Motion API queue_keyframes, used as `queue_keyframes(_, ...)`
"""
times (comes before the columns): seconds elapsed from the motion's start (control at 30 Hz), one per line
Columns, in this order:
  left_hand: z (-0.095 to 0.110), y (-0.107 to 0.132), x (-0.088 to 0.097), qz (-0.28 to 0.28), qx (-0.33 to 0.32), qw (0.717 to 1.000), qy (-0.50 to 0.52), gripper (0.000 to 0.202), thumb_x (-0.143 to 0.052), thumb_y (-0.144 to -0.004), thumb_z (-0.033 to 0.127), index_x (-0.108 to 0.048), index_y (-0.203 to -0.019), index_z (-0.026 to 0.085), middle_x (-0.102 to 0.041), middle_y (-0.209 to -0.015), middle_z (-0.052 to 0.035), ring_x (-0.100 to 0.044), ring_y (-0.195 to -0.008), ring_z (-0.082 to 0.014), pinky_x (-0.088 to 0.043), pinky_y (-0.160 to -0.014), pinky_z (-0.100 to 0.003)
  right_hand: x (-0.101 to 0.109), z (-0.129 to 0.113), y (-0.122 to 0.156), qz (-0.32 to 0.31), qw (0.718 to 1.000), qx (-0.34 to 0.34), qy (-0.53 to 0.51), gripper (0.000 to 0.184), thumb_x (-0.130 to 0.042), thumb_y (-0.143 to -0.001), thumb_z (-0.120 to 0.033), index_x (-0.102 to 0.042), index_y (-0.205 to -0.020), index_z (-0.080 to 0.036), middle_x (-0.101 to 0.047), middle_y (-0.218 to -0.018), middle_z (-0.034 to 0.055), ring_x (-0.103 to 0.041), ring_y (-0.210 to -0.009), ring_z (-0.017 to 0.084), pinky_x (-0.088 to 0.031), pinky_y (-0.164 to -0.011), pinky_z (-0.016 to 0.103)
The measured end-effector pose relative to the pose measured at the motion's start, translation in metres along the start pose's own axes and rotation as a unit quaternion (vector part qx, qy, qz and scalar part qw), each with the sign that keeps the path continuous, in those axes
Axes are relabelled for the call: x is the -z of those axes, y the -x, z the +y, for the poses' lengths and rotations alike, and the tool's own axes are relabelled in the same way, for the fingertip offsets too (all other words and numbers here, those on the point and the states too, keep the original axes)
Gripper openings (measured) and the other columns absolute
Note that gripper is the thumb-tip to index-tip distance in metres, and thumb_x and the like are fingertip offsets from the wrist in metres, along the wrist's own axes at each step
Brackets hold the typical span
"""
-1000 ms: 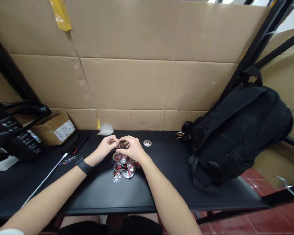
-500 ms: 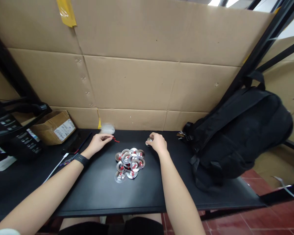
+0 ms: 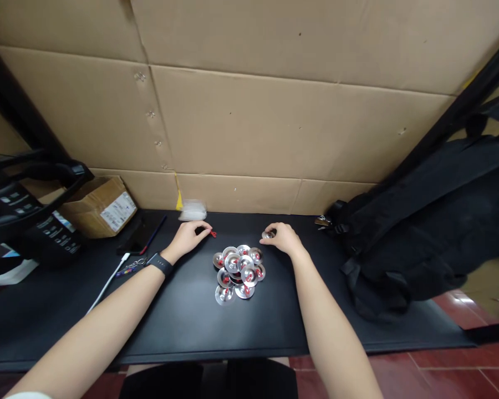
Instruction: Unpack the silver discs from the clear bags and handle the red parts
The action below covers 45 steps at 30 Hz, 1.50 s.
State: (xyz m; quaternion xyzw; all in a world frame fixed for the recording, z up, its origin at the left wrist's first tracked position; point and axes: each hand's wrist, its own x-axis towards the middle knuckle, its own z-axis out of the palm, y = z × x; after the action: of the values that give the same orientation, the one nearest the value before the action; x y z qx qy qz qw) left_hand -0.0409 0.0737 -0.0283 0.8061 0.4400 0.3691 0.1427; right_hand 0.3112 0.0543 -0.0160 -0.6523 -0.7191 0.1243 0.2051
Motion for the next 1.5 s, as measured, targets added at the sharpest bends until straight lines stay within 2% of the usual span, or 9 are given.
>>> queue_keyframes(0.13,-0.006,-0.002,-0.006,-0.028,-0.026,0.999,-0.017,0.024,-0.061,-0.085,0.02,-0.075,-0.104,0.022,-0.077,-0.106,-0.0042,-0.071,-0.098,-0.0232,-0.052,-0.094,-0.036,0.004,-0.018,0.005,0.017,0.999,-0.001,0.051,0.024,-0.075,-0.08,-0.044,-0.078,-0.096,-0.027,-0.076,-0.103,0.0057,-0.068,-0.095,0.026,-0.049,-0.077,0.032)
queue_keyframes(0.27,-0.007,-0.004,-0.009,-0.063,-0.058,0.996,-0.009,0.023,-0.062,-0.084,0.02,-0.076,-0.102,0.023,-0.077,-0.107,-0.0036,-0.071,-0.099,-0.0221,-0.052,-0.095,-0.035,0.007,-0.046,0.012,0.001,0.992,0.125,-0.025,0.02,-0.068,-0.088,-0.035,-0.077,-0.102,-0.023,-0.073,-0.107,0.0069,-0.067,-0.095,0.022,-0.049,-0.084,0.031)
queue_keyframes(0.4,-0.004,-0.002,-0.007,-0.066,-0.059,0.996,0.004,0.017,-0.063,-0.084,0.022,-0.077,-0.095,0.023,-0.078,-0.102,-0.0029,-0.071,-0.096,-0.0212,-0.053,-0.091,-0.033,0.015,-0.067,0.026,-0.095,0.967,0.212,-0.103,0.023,-0.077,-0.08,-0.035,-0.078,-0.101,-0.024,-0.072,-0.097,0.0035,-0.066,-0.083,0.018,-0.05,-0.077,0.028)
queue_keyframes(0.57,0.001,-0.002,-0.003,-0.059,-0.046,0.997,-0.006,0.017,-0.063,-0.084,0.03,-0.077,-0.09,0.023,-0.079,-0.094,-0.0018,-0.071,-0.089,-0.0204,-0.054,-0.085,-0.03,0.018,-0.071,0.033,-0.155,0.948,0.267,-0.078,0.016,-0.084,-0.074,-0.027,-0.08,-0.089,-0.028,-0.068,-0.101,0.0019,-0.064,-0.095,0.02,-0.046,-0.091,0.032)
queue_keyframes(0.73,0.002,-0.003,-0.004,-0.064,-0.024,0.997,-0.029,0.018,-0.064,-0.084,0.033,-0.077,-0.09,0.024,-0.078,-0.094,-0.0003,-0.071,-0.087,-0.0189,-0.053,-0.084,-0.027,0.016,-0.062,0.029,-0.127,0.953,0.25,-0.111,0.005,-0.078,-0.078,-0.021,-0.074,-0.079,-0.022,-0.067,-0.099,0.0026,-0.063,-0.093,0.019,-0.046,-0.088,0.031)
queue_keyframes(0.87,0.009,-0.001,0.0,-0.06,-0.028,0.997,-0.048,0.019,-0.064,-0.084,0.035,-0.076,-0.093,0.024,-0.077,-0.099,-0.001,-0.071,-0.092,-0.0195,-0.052,-0.088,-0.028,0.023,-0.06,0.03,-0.084,0.955,0.186,-0.214,0.008,-0.064,-0.088,-0.028,-0.066,-0.083,-0.021,-0.067,-0.086,0.0002,-0.063,-0.077,0.015,-0.046,-0.069,0.025)
queue_keyframes(1.13,0.087,0.009,-0.004,0.05,-0.118,0.989,-0.077,0.018,-0.056,-0.094,0.027,-0.072,-0.101,0.023,-0.074,-0.102,-0.005,-0.067,-0.097,-0.0207,-0.05,-0.093,-0.036,0.017,-0.072,0.034,-0.005,0.944,0.113,-0.309,0.025,-0.053,-0.096,-0.043,-0.053,-0.08,-0.023,-0.064,-0.072,-0.0019,-0.061,-0.068,0.016,-0.046,-0.064,0.025)
queue_keyframes(1.27,0.11,0.016,-0.015,0.047,-0.159,0.984,-0.062,0.021,-0.058,-0.095,0.027,-0.069,-0.113,0.024,-0.073,-0.108,-0.0065,-0.066,-0.099,-0.0215,-0.051,-0.092,-0.038,0.013,-0.084,0.04,-0.046,0.91,0.136,-0.389,0.031,-0.054,-0.096,-0.049,-0.051,-0.081,-0.022,-0.062,-0.074,-0.002,-0.059,-0.067,0.014,-0.047,-0.064,0.025)
queue_keyframes(1.5,0.099,0.024,-0.017,0.063,-0.153,0.986,-0.005,0.011,-0.059,-0.097,0.027,-0.065,-0.104,0.021,-0.072,-0.096,-0.0053,-0.065,-0.088,-0.0183,-0.051,-0.081,-0.034,-0.009,-0.105,0.045,-0.108,0.812,0.146,-0.554,0.036,-0.074,-0.084,-0.047,-0.052,-0.077,-0.019,-0.067,-0.097,0.0039,-0.065,-0.085,0.016,-0.052,-0.077,0.029)
